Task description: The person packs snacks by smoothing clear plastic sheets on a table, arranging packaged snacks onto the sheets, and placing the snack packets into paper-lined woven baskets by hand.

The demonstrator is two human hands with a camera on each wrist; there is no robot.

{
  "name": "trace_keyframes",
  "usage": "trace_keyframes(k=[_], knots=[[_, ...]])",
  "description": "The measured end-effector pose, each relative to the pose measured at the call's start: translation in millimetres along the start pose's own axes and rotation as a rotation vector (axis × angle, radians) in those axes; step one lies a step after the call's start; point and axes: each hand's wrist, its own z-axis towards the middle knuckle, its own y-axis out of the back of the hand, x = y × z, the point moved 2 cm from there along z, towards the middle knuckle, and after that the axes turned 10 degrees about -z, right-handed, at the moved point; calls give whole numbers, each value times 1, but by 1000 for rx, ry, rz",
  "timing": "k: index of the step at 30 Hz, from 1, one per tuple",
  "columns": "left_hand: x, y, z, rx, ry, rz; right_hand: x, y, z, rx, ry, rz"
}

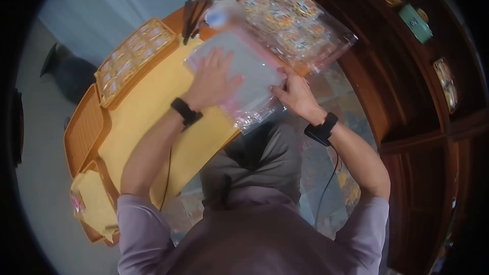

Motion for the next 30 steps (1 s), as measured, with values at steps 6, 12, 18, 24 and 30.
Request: trace_keyframes(k=[6,12,18,24,30], knots=[[31,-29,3,303,312,2,5,40,-51,-116,177,-315],[37,-22,20,-93,317,-385,-16,103,-44,-206,-502,491],[-2,23,38,-208,311,-662,-34,115,16,-53,-506,965],[5,3,41,-307,225,-1045,-1,141,68,-17,-385,532],[-5,10,39,-214,339,-1239,50,191,135,40,74,375]])
